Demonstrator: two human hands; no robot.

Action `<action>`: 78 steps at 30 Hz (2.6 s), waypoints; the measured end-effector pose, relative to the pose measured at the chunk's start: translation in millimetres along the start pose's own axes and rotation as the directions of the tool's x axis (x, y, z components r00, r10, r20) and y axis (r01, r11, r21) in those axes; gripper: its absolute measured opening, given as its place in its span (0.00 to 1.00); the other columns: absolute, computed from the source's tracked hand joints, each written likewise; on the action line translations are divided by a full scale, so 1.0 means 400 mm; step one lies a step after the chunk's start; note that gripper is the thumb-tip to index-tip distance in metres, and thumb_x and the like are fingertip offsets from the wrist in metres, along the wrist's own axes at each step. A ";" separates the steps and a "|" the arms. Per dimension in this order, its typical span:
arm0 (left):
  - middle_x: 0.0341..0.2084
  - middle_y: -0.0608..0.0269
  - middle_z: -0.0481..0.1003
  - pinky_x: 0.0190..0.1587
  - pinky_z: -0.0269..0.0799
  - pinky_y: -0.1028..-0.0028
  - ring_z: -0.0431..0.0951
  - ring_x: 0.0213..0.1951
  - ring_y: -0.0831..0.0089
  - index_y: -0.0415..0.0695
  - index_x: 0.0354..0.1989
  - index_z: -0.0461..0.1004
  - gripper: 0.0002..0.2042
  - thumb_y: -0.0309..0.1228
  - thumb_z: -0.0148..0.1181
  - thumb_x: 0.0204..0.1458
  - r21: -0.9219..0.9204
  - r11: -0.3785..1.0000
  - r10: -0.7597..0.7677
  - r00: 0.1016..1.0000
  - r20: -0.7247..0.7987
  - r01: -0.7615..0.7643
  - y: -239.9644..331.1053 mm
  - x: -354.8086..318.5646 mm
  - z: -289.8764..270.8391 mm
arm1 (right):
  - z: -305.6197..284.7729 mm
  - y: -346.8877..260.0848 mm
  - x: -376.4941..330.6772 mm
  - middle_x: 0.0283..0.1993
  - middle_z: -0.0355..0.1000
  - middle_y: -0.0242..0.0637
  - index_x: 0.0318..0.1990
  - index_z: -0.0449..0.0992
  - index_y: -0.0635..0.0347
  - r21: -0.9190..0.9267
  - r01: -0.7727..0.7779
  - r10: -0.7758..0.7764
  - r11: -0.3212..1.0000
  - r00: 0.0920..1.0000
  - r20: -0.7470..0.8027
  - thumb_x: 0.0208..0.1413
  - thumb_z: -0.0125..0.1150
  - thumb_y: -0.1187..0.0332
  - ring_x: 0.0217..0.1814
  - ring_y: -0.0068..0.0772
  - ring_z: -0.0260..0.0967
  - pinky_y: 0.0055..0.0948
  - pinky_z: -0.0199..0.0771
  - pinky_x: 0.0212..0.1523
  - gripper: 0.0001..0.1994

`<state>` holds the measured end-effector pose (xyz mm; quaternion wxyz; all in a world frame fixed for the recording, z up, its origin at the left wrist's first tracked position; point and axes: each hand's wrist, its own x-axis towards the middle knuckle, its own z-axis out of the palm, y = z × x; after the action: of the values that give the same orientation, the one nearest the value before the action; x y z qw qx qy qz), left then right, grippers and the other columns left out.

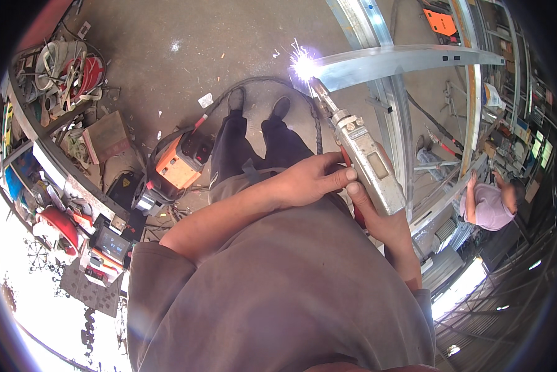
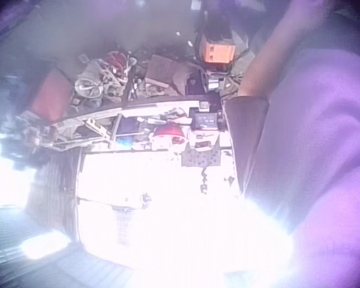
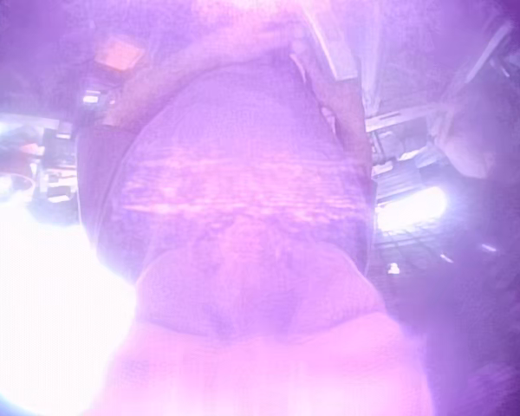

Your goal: The person welds metal frame components using a welding torch, then uses an angle grinder to smooth the welded joints. The person positions metal bars, welds them into a frame, and grinds the seams.

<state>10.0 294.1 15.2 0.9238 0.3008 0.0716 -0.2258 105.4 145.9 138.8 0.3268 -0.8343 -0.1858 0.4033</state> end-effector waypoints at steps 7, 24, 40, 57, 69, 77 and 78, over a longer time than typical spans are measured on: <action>0.65 0.41 0.71 0.71 0.66 0.62 0.70 0.68 0.58 0.28 0.73 0.59 0.40 0.54 0.57 0.69 0.079 0.996 -0.035 0.999 -0.037 0.038 -0.001 -0.009 -0.002 | 0.003 -0.012 -0.006 0.69 0.71 0.47 0.76 0.61 0.62 0.019 -0.036 0.036 0.999 0.999 -0.017 0.69 0.66 0.58 0.68 0.39 0.73 0.38 0.74 0.64 0.34; 0.58 0.41 0.79 0.63 0.72 0.60 0.79 0.60 0.51 0.35 0.66 0.71 0.31 0.49 0.62 0.66 0.466 0.883 -0.101 0.992 0.072 0.057 0.024 -0.019 -0.022 | 0.014 0.048 -0.103 0.48 0.77 0.36 0.69 0.67 0.61 0.274 -0.283 0.326 0.919 0.937 -0.125 0.68 0.64 0.65 0.46 0.25 0.75 0.28 0.77 0.45 0.25; 0.42 0.52 0.82 0.48 0.76 0.60 0.82 0.46 0.54 0.38 0.37 0.82 0.15 0.41 0.65 0.62 0.491 0.868 -0.186 0.966 0.178 0.076 -0.001 -0.003 -0.138 | 0.064 0.015 -0.102 0.49 0.74 0.38 0.64 0.65 0.62 0.367 -0.395 0.465 0.842 0.877 -0.123 0.64 0.68 0.57 0.50 0.29 0.73 0.34 0.76 0.51 0.28; 0.46 0.54 0.80 0.53 0.76 0.65 0.81 0.48 0.63 0.40 0.53 0.79 0.14 0.34 0.61 0.64 0.725 0.678 -0.251 0.965 0.072 0.122 0.123 0.059 0.002 | -0.032 0.224 -0.184 0.52 0.74 0.39 0.77 0.53 0.63 0.370 -0.036 0.266 0.928 0.760 -0.593 0.70 0.64 0.58 0.47 0.28 0.76 0.34 0.79 0.50 0.37; 0.56 0.47 0.80 0.61 0.74 0.59 0.80 0.58 0.52 0.39 0.62 0.75 0.25 0.34 0.71 0.57 0.982 0.184 0.377 0.918 -0.120 0.053 0.090 0.366 0.181 | -0.237 0.642 -0.282 0.54 0.80 0.41 0.77 0.59 0.57 0.625 -0.045 0.502 0.780 0.641 -0.581 0.66 0.68 0.55 0.56 0.31 0.78 0.35 0.76 0.59 0.38; 0.62 0.34 0.72 0.69 0.66 0.51 0.71 0.65 0.38 0.31 0.68 0.66 0.34 0.35 0.71 0.57 0.959 -0.166 0.629 0.774 -0.076 0.229 0.060 0.588 0.212 | -0.420 1.012 -0.341 0.35 0.77 0.32 0.66 0.71 0.60 0.616 0.066 0.505 0.785 0.508 -0.698 0.65 0.69 0.54 0.33 0.23 0.76 0.30 0.77 0.32 0.28; 0.63 0.33 0.71 0.69 0.65 0.50 0.69 0.66 0.36 0.31 0.70 0.65 0.36 0.37 0.71 0.56 0.937 -0.215 0.639 0.765 -0.077 0.274 0.051 0.607 0.202 | -0.446 1.051 -0.336 0.35 0.78 0.33 0.60 0.74 0.65 0.600 0.033 0.531 0.799 0.429 -0.731 0.64 0.71 0.54 0.32 0.24 0.76 0.30 0.77 0.32 0.26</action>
<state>234.5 170.4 26.2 0.2952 0.9486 0.0943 0.0647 185.3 -303.4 2.9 0.5234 -0.8114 0.2600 -0.0022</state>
